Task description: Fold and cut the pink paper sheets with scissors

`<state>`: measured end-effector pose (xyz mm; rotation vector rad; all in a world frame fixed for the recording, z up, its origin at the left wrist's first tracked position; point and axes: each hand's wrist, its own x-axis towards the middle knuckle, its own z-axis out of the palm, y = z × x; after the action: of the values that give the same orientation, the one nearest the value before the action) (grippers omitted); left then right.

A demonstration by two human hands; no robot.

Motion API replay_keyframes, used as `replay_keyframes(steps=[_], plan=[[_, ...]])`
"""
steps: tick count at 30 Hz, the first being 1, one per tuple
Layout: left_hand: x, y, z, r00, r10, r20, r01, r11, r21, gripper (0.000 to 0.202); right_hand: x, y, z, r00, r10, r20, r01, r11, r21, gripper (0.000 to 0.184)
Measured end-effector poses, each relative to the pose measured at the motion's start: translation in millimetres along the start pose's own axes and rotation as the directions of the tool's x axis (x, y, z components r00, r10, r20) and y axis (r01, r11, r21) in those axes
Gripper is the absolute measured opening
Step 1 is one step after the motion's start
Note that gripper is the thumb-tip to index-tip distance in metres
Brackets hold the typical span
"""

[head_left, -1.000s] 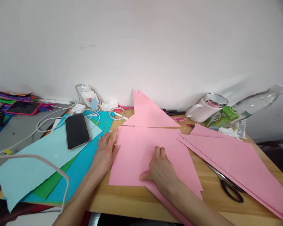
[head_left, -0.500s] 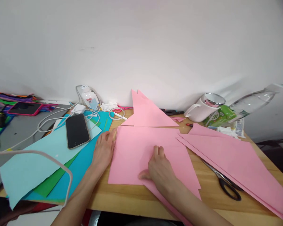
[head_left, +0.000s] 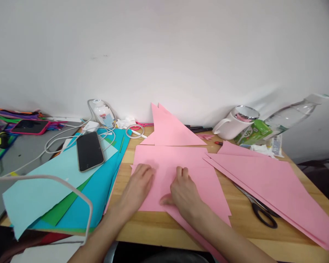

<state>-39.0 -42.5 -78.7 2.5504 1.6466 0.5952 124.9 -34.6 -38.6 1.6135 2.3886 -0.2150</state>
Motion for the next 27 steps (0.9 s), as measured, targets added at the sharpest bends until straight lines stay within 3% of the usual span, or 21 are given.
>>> replay_keyframes(steps=[2, 7, 11, 16, 22, 27], plan=[[-0.2, 9.1, 4.8, 0.996, 0.062, 0.063, -0.064, 0.998, 0.029, 0.017, 0.8, 4.6, -1.3, 1.000, -0.029, 0.000, 0.029, 1.000, 0.006, 0.053], [0.3, 18.7, 5.3, 0.989, 0.089, 0.122, -0.107, 0.983, 0.149, 0.020, 0.0, 32.4, -4.1, 0.986, -0.158, -0.049, 0.159, 0.987, 0.016, 0.027], [-5.5, 32.9, 10.0, 0.981, 0.126, 0.145, -0.151, 0.972, 0.182, 0.031, -2.3, 52.6, -1.7, 0.975, -0.198, -0.096, 0.201, 0.980, 0.016, 0.026], [-15.1, 48.9, 25.2, 0.940, 0.302, 0.160, -0.333, 0.914, 0.230, 0.044, -2.4, 60.4, 2.2, 0.971, -0.205, -0.122, 0.210, 0.977, 0.025, 0.024], [-12.0, 39.6, 16.9, 0.916, 0.340, 0.213, -0.376, 0.913, 0.160, 0.057, -2.3, 63.2, 4.7, 0.964, -0.215, -0.155, 0.224, 0.974, 0.042, 0.021], [-5.8, 30.2, 5.9, 0.899, 0.347, 0.266, -0.372, 0.927, 0.051, 0.056, -3.7, 64.7, 12.8, 0.951, -0.218, -0.219, 0.240, 0.968, 0.079, 0.017]])
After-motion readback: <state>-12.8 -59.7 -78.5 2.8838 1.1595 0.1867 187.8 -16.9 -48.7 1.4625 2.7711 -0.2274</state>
